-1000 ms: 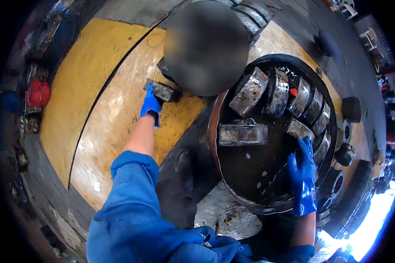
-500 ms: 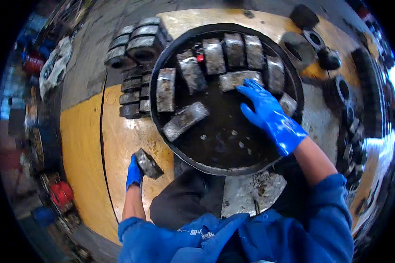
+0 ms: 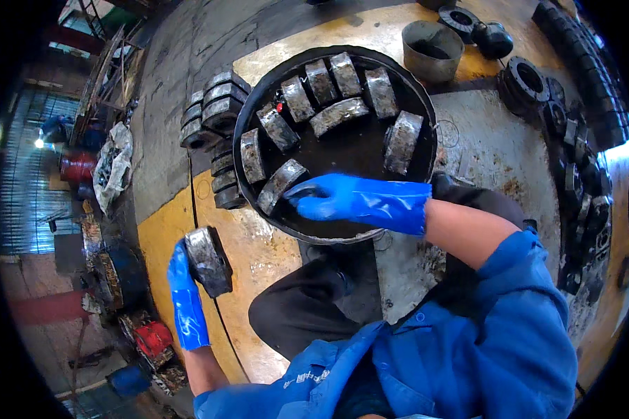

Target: The person washes metal components in a tub of fluid using a brush by hand, then transfers and arranges the cleaned metal pieces into a circular grouping inside the tub.

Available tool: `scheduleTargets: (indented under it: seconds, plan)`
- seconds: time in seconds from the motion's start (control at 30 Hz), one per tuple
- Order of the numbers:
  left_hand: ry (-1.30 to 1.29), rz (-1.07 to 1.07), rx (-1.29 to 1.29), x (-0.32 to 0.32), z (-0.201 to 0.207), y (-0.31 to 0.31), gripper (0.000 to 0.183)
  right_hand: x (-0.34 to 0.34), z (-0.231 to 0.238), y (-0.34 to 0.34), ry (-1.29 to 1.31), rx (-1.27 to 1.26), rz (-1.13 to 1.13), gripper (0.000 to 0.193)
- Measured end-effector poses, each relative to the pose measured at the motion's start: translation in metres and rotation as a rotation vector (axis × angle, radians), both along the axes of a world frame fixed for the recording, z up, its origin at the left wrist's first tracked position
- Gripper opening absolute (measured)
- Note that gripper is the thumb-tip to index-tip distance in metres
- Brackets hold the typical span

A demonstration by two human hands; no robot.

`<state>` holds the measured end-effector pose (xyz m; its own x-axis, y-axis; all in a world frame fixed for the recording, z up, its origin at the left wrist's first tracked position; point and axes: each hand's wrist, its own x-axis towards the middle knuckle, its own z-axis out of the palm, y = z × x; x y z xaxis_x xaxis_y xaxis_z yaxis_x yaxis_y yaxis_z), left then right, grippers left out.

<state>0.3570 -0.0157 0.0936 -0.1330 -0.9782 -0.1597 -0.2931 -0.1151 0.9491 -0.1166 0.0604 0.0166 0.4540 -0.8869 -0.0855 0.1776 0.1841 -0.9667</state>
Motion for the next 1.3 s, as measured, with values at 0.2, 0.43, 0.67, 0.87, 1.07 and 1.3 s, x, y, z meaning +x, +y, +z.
scheduleTargets:
  seconds: [0.2,0.43,0.67,0.87,1.07,1.3]
  plan:
    - [0.221,0.123,0.167,-0.178,0.077,0.008,0.062,0.018,0.044,0.015,-0.343,0.074,-0.005,0.067]
    - [0.246,0.038,0.344,-0.309,0.006,0.017,0.061,0.003,0.038,0.021,-0.738,0.359,-0.17,0.052]
    - [0.347,-0.104,0.421,-0.367,-0.097,0.006,0.055,-0.039,-0.016,0.02,-0.721,0.653,-0.428,0.032]
    - [0.302,-0.132,0.45,-0.373,-0.16,-0.013,0.051,-0.049,-0.045,0.018,-0.707,0.594,-0.382,0.035]
    - [0.081,-0.115,0.482,-0.37,-0.178,-0.024,0.067,-0.043,-0.063,0.015,-0.665,0.453,-0.32,0.042]
    - [-0.034,-0.129,0.504,-0.374,-0.189,-0.029,0.061,-0.036,-0.066,0.016,-0.468,0.337,-0.313,0.037]
